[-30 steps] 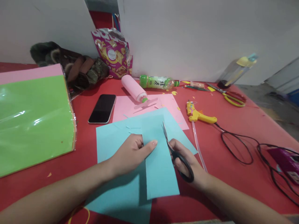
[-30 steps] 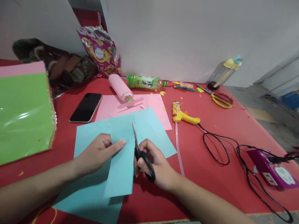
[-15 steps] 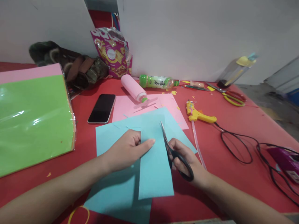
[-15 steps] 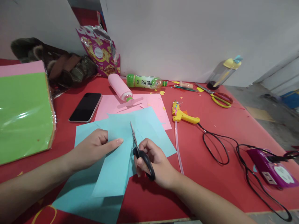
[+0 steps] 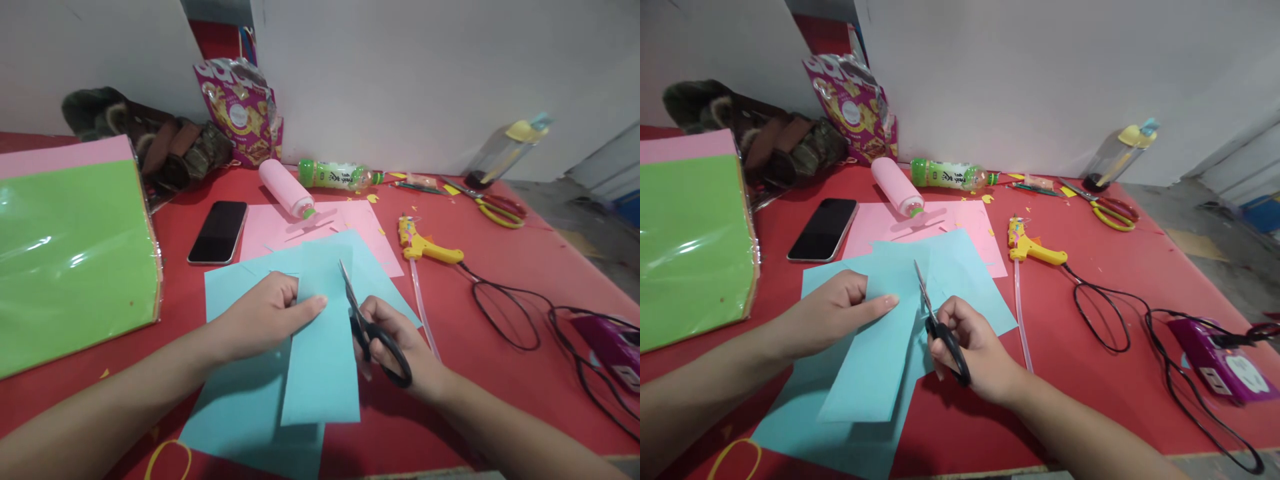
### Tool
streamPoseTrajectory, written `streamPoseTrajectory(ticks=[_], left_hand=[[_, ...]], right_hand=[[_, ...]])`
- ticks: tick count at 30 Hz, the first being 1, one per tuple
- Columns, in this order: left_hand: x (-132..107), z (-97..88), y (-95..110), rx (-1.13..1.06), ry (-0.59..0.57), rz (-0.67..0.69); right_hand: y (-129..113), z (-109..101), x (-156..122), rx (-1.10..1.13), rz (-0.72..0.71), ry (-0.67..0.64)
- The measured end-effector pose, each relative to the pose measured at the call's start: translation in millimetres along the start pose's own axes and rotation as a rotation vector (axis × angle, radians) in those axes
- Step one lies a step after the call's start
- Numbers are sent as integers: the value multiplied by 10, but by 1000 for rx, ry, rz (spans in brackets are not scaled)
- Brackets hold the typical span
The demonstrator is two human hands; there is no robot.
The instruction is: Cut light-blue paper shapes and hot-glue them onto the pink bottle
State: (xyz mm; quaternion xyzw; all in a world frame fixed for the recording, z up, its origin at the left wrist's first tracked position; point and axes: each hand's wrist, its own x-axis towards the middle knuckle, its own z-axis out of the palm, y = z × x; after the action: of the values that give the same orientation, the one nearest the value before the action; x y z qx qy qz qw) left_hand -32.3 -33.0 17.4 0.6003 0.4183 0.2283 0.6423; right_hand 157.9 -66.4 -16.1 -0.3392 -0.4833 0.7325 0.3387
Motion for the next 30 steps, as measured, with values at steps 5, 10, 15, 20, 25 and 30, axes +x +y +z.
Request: streamPoseTrajectory(ticks=[5, 10, 15, 20, 25, 30], left_hand=[[-14, -78, 22, 125, -10, -53], [-23, -121, 8, 214, -20, -51], [-25, -120, -1, 248, -24, -36], [-14, -127, 15, 291, -94, -24], [-9, -132, 17, 309, -110, 3], [-22, -118, 21, 294, -131, -22]], right_hand=[[27, -12, 4, 46, -18, -37], [43, -8, 7, 78, -29, -75], [29, 2, 8, 64, -48, -123], [3, 5, 13, 27, -76, -155], [-3, 9, 15, 25, -68, -163], [-29, 17, 14, 8, -70, -171]])
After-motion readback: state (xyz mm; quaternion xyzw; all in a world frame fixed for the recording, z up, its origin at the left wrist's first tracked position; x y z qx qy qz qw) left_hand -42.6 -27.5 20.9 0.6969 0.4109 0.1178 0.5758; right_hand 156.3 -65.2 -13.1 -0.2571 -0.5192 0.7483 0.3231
